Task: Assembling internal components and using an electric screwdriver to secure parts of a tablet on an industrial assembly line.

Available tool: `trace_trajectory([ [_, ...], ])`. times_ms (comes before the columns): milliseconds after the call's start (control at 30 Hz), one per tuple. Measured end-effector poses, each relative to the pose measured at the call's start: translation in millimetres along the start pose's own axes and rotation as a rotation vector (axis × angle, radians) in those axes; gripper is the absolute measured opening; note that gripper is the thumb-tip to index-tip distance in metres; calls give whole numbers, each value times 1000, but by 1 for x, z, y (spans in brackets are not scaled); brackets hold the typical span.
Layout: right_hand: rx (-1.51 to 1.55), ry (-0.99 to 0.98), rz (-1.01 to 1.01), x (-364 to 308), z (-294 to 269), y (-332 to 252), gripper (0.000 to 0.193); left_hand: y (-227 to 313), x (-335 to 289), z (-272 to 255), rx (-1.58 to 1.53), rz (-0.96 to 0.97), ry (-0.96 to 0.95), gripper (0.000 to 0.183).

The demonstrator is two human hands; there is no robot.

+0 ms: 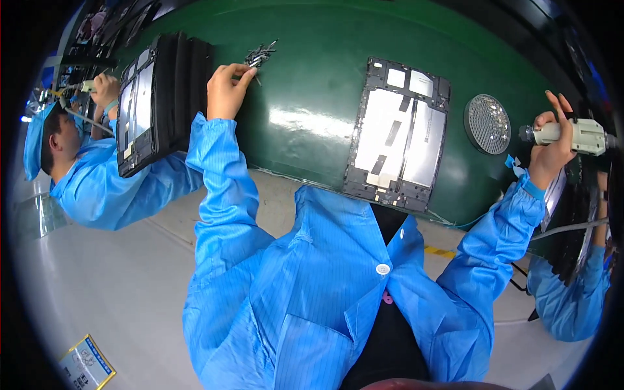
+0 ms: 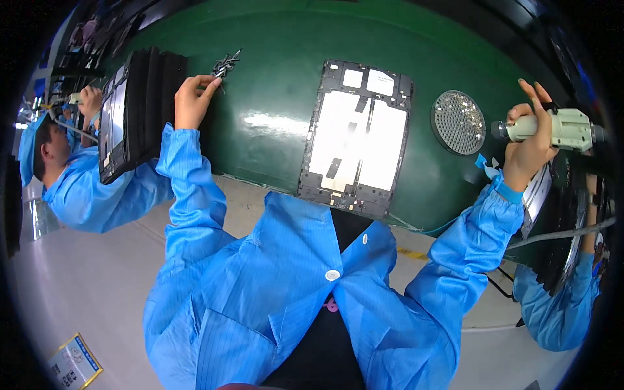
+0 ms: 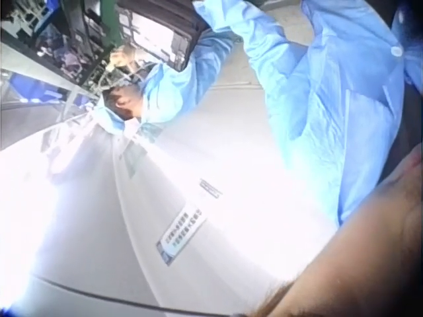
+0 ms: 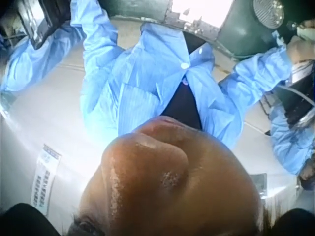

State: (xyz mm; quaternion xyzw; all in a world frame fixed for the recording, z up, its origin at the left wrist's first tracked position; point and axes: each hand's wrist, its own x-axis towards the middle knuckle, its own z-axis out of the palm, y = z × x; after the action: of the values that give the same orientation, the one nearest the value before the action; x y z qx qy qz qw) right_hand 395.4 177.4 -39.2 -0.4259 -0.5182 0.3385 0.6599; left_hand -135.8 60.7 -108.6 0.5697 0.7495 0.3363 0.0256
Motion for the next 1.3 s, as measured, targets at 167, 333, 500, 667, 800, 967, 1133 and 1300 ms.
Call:
trace_trajectory([
  [167,148,34,-19,1,3,5,32,-8,-5,11,30,55,-37,18],
  [333,149,61,-26,-1,5,3,29,2,-17,13,41,55,-27,14],
  [500,140,50,-41,-2,8,3,30,-3,-19,11,73,96,-71,15],
  [667,119,43,-39,-2,7,4,30,42,-13,18,-128,65,17,19],
  [800,150,11,-24,-1,10,7,30,111,-3,60,-644,58,-207,25],
  [967,203,-66,-20,-5,16,9,27,130,25,99,-786,-137,-469,23],
  [1133,99,-64,7,-4,10,13,38,110,34,113,-718,42,-511,21],
  [1300,120,66,-8,-11,29,-1,32,114,42,117,-576,171,-574,24],
])
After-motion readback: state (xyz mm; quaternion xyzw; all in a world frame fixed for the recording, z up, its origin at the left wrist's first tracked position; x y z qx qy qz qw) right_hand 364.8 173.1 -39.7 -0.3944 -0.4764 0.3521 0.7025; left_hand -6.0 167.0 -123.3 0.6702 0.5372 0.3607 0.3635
